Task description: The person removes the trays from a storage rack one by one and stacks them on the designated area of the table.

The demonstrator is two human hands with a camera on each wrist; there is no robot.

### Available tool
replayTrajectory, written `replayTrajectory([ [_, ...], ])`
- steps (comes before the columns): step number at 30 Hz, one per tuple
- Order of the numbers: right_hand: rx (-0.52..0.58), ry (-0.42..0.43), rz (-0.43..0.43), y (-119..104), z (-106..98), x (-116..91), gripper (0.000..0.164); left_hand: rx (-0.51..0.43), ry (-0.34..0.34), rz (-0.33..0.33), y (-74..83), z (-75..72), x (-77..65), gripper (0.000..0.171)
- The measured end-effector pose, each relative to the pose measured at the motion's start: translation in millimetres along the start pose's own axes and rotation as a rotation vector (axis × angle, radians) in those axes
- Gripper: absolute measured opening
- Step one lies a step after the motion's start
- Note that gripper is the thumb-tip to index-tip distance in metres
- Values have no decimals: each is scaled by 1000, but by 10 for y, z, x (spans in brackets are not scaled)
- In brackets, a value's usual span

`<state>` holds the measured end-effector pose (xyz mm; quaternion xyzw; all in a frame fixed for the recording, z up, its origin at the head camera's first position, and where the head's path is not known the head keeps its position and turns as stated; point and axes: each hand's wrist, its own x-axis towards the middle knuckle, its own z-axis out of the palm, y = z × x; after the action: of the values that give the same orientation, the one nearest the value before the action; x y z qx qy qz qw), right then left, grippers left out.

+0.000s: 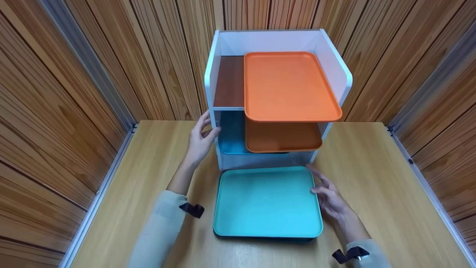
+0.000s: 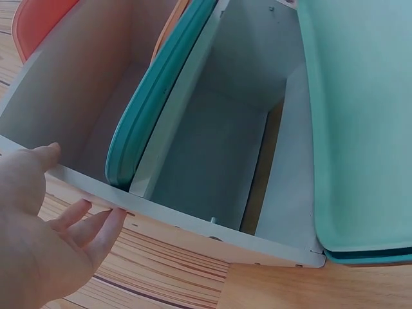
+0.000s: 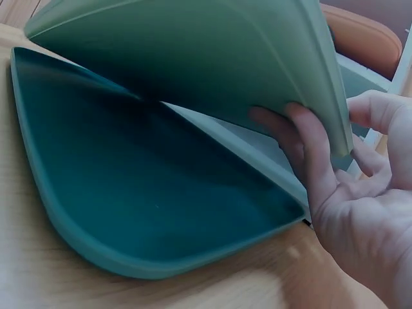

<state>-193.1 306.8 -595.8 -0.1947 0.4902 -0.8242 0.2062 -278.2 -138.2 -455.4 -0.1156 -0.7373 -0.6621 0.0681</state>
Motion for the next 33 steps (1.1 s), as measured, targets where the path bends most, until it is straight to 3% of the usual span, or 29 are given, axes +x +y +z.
replayTrajectory([
  [5, -92, 85, 46, -8, -11, -9, 72, -2, 4, -2, 3, 9, 1, 66],
  [10, -204, 200, 156, -68, -4, -20, 68, -9, 1, 1, 13, 12, 1, 66],
  [18, -449, 340, 331, -139, 32, -2, 84, -11, 6, -13, 7, 16, -19, 67],
  [23, -620, 339, 384, -134, 57, 28, 84, -6, 7, -14, 14, 10, -26, 67],
  [29, -698, 297, 361, -137, 81, 56, 82, 3, 3, 18, 1, 13, -2, 66],
  [33, -763, 259, 358, -156, 73, 57, 78, 0, 5, 1, -5, 7, -4, 66],
])
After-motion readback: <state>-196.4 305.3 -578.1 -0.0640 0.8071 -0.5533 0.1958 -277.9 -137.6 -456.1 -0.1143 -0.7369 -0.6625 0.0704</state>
